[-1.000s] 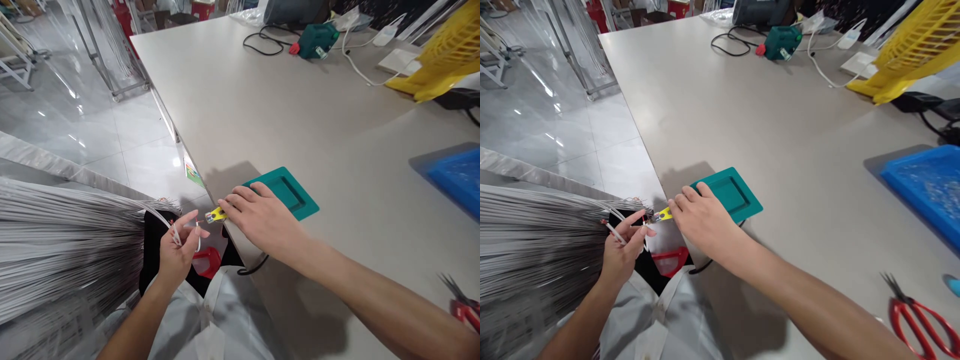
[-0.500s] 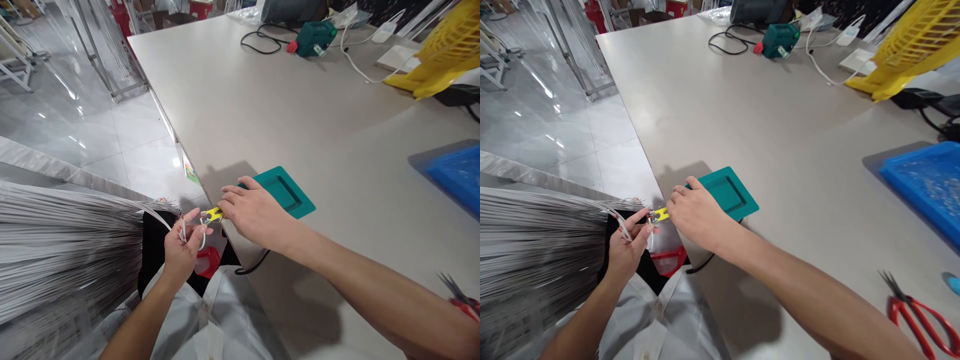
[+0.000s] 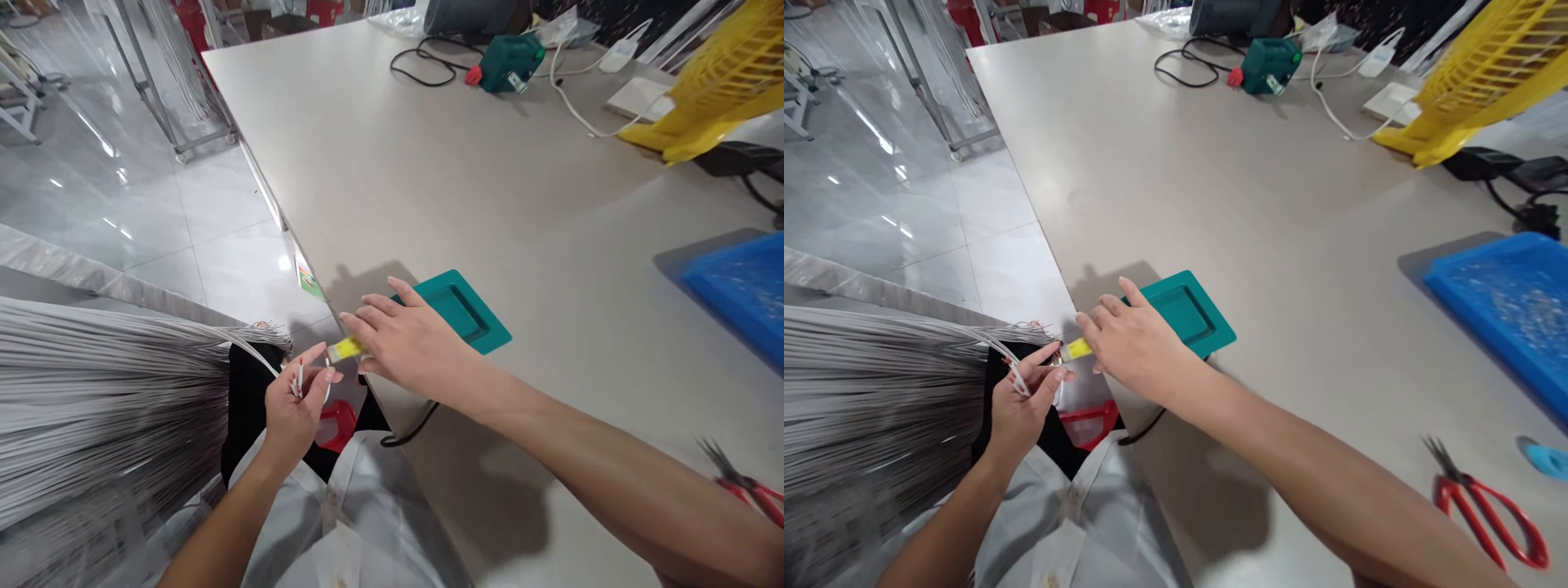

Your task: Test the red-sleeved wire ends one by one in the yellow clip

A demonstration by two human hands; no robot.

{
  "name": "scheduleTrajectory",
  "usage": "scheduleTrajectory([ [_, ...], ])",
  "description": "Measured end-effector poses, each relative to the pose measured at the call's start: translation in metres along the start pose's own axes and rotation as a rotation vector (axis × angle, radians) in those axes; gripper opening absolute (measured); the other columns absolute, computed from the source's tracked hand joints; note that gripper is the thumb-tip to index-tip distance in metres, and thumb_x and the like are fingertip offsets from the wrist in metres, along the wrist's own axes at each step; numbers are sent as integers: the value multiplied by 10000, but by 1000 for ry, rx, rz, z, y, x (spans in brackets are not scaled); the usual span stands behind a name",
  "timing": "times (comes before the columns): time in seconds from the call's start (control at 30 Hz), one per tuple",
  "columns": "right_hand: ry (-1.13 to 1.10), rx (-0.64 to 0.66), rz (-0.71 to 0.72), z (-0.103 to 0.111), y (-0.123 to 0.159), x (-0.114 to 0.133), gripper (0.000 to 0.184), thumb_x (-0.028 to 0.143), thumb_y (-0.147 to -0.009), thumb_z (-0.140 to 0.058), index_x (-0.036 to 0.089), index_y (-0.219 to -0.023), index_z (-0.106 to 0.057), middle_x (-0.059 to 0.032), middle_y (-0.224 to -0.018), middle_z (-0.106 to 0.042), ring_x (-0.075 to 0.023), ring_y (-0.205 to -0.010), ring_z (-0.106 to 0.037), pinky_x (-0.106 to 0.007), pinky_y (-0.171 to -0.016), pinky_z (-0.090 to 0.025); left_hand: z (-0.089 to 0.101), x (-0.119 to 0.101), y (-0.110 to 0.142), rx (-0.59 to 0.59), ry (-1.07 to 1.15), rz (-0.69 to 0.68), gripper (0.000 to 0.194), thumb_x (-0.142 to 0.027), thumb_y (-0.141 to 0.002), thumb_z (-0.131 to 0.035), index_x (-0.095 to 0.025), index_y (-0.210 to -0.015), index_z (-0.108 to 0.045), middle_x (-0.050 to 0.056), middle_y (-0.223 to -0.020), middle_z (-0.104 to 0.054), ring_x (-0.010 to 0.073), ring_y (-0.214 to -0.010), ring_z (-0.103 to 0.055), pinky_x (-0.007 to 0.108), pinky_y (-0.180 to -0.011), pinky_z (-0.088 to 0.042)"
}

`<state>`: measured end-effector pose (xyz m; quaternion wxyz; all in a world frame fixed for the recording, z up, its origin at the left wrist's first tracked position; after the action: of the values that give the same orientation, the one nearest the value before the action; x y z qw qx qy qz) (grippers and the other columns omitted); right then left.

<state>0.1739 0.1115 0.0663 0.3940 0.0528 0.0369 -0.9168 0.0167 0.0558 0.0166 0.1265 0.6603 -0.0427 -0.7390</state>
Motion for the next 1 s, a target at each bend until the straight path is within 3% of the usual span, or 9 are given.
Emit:
scheduleTrajectory([
  [0.1,26,-7,0,-3,0,2,604,454,-760,-622,90,-1222,-486,-133,-941,-641,-293,-999,-510,-491,-988,-219,3,0,1,1,-3,-5,359,-245,-738,-635,-113,-1071,-610,28,-678,-716,119,-625,-616,223,-624,-461],
  [0.27,-12,-37,-11,-1,0,1,567,505,-745,-616,85,-1120,-564,-138,-878,-649,-297,-950,-536,-509,-964,-258,10,3,4,27,11,9,392,-252,-768,-616,-136,-1139,-560,16,-700,-709,107,-651,-607,225,-669,-456],
  [0.37,-78,-173,-3,8,2,5,543,533,-752,-591,77,-1046,-601,-140,-866,-653,-298,-935,-553,-512,-938,-301,14,5,7,15,108,13,355,-253,-768,-624,-160,-1099,-538,16,-728,-711,111,-698,-615,228,-690,-451],
  [0.43,-169,-331,12,13,6,14,384,431,-817,-557,103,-1007,-618,-112,-865,-661,-251,-874,-581,-448,-865,-385,17,7,8,3,180,24,225,-264,-766,-631,-164,-955,-560,26,-750,-711,101,-664,-600,212,-632,-441],
  [0.5,-309,-473,0,14,10,26,198,255,-857,-520,133,-964,-632,-79,-857,-670,-192,-802,-595,-359,-766,-444,21,7,10,10,242,32,150,-268,-767,-632,-158,-845,-566,29,-744,-701,74,-565,-541,186,-526,-398],
  [0.57,-492,-539,-52,10,12,39,170,159,-845,-510,133,-956,-636,-85,-881,-670,-178,-809,-599,-320,-734,-471,24,5,13,45,315,43,127,-254,-773,-630,-154,-830,-578,14,-702,-678,46,-485,-453,167,-452,-334],
  [0.7,-946,-493,-162,-6,6,57,200,179,-836,-536,137,-1006,-634,-96,-892,-649,-166,-827,-596,-294,-723,-505,26,2,18,152,454,100,91,-233,-786,-621,-149,-819,-604,-21,-613,-609,14,-430,-343,145,-403,-249],
  [0.87,-1395,-496,-195,-14,-6,63,94,182,-793,-612,213,-803,-700,-20,-727,-646,-121,-723,-589,-246,-665,-492,29,4,22,231,488,169,104,-232,-785,-627,-135,-748,-613,-27,-573,-576,-4,-406,-284,140,-392,-203],
  [1.0,-1757,-463,-301,-21,-8,69,47,199,-736,-675,230,-723,-707,9,-661,-602,-109,-635,-579,-234,-585,-483,33,8,23,264,451,189,109,-252,-791,-621,-145,-777,-628,-27,-561,-571,7,-419,-314,145,-409,-235],
])
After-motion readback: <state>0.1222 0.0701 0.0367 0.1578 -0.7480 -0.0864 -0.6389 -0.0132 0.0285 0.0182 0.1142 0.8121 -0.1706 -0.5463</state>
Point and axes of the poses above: each hand's wrist, its own y-axis away from the middle knuckle, its own z-axis out of the back of the hand, x = y × z, the point moved 2 cm from there along -y, towards the middle knuckle
